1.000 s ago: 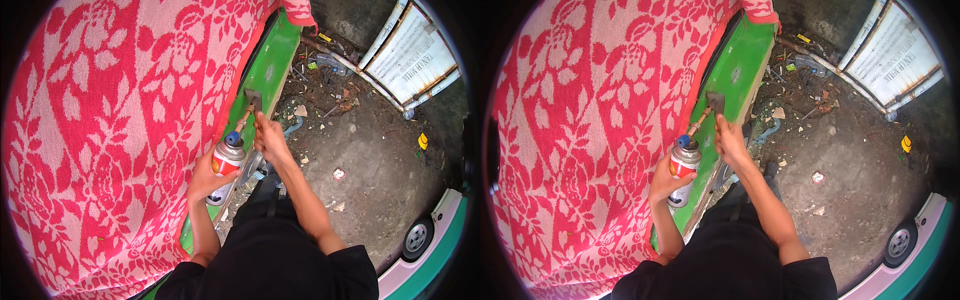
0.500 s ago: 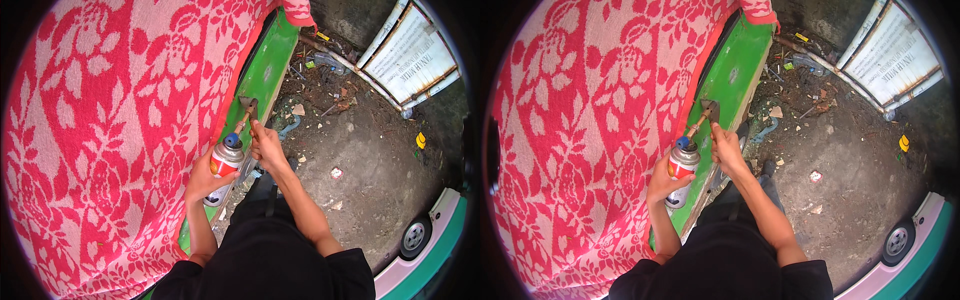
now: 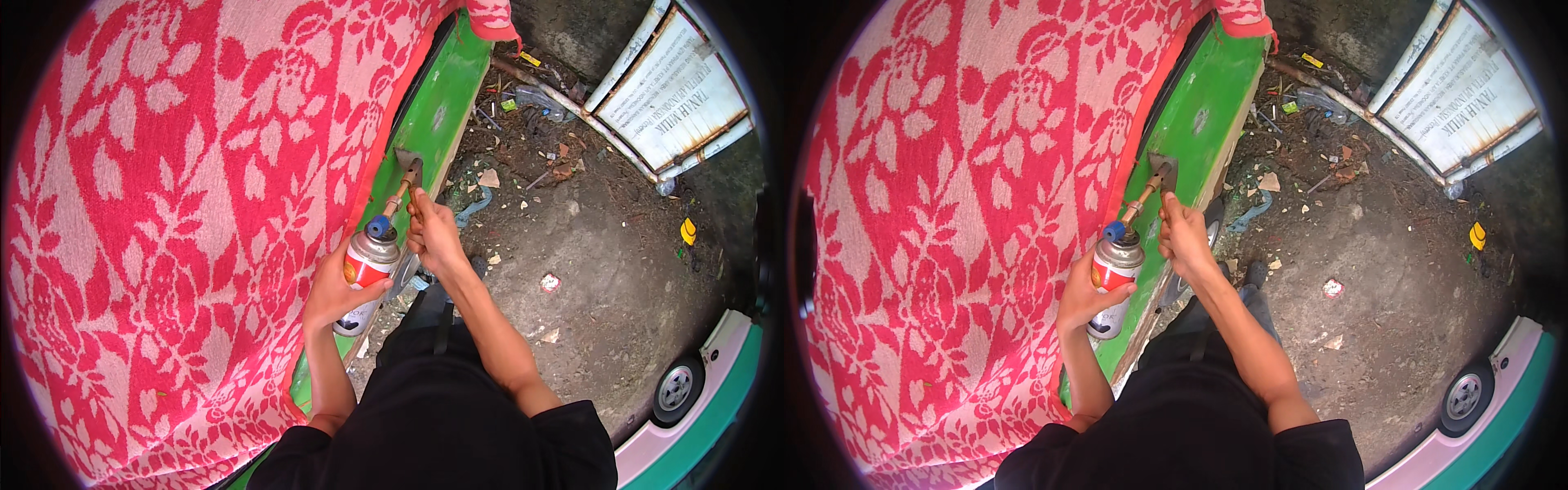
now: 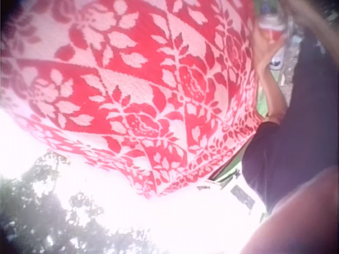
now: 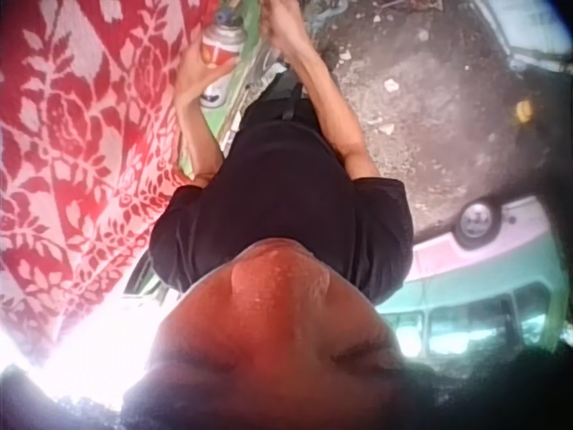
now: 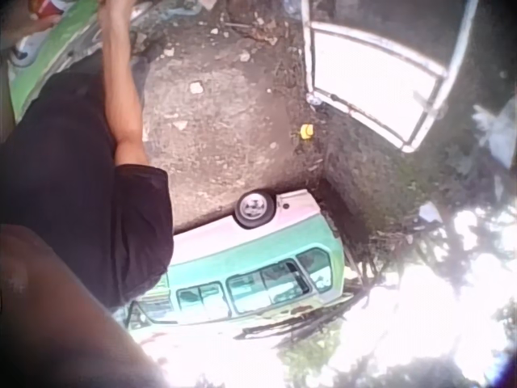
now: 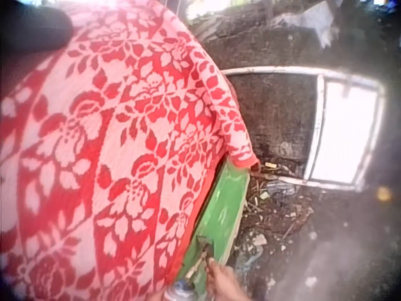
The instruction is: The person uses a scraper to remove paint from a green metal surface while holding a spray can in the other hand. The person repeatedly scrapes the same area without visible progress.
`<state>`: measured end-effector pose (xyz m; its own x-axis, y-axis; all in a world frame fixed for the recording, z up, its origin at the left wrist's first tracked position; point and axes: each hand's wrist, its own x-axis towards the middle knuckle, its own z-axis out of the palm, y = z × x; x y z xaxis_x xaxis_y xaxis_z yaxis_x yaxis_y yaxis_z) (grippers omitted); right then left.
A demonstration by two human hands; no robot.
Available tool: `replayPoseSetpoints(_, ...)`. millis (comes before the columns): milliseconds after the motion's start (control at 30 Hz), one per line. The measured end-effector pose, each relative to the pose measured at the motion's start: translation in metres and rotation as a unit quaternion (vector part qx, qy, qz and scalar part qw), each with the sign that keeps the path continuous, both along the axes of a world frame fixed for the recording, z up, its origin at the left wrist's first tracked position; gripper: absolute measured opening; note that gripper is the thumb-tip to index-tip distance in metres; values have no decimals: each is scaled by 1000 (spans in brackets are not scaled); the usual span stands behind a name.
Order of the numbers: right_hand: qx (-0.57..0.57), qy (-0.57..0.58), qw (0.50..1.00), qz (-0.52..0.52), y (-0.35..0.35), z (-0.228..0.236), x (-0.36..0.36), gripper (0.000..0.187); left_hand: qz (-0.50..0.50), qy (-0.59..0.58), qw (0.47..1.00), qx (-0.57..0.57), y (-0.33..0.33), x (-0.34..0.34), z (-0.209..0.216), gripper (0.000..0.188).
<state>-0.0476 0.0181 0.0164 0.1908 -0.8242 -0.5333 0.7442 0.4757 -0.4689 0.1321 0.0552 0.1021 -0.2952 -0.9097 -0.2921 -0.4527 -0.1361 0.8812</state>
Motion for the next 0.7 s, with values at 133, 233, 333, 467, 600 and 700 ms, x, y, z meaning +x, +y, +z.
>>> replayPoseSetpoints(133,11,4,1000,-14,3,1,5,38,-6,-5,1000,-11,-2,-1,2,64)
replayPoseSetpoints(233,1,5,1000,-29,-6,-2,3,39,-3,-16,1000,-10,1,0,2,64)
replayPoseSetpoints(333,26,-15,1000,7,8,8,7,39,-8,-11,1000,-17,-4,-1,5,63)
replayPoseSetpoints(467,2,1,999,-40,-10,-1,0,39,0,-6,1000,-15,-5,0,3,63)
replayPoseSetpoints(600,39,9,999,3,7,5,5,39,7,13,1000,-2,-4,2,3,63)
replayPoseSetpoints(700,19,23,999,-22,-10,4,-2,39,2,14,1000,5,-10,5,1,66)
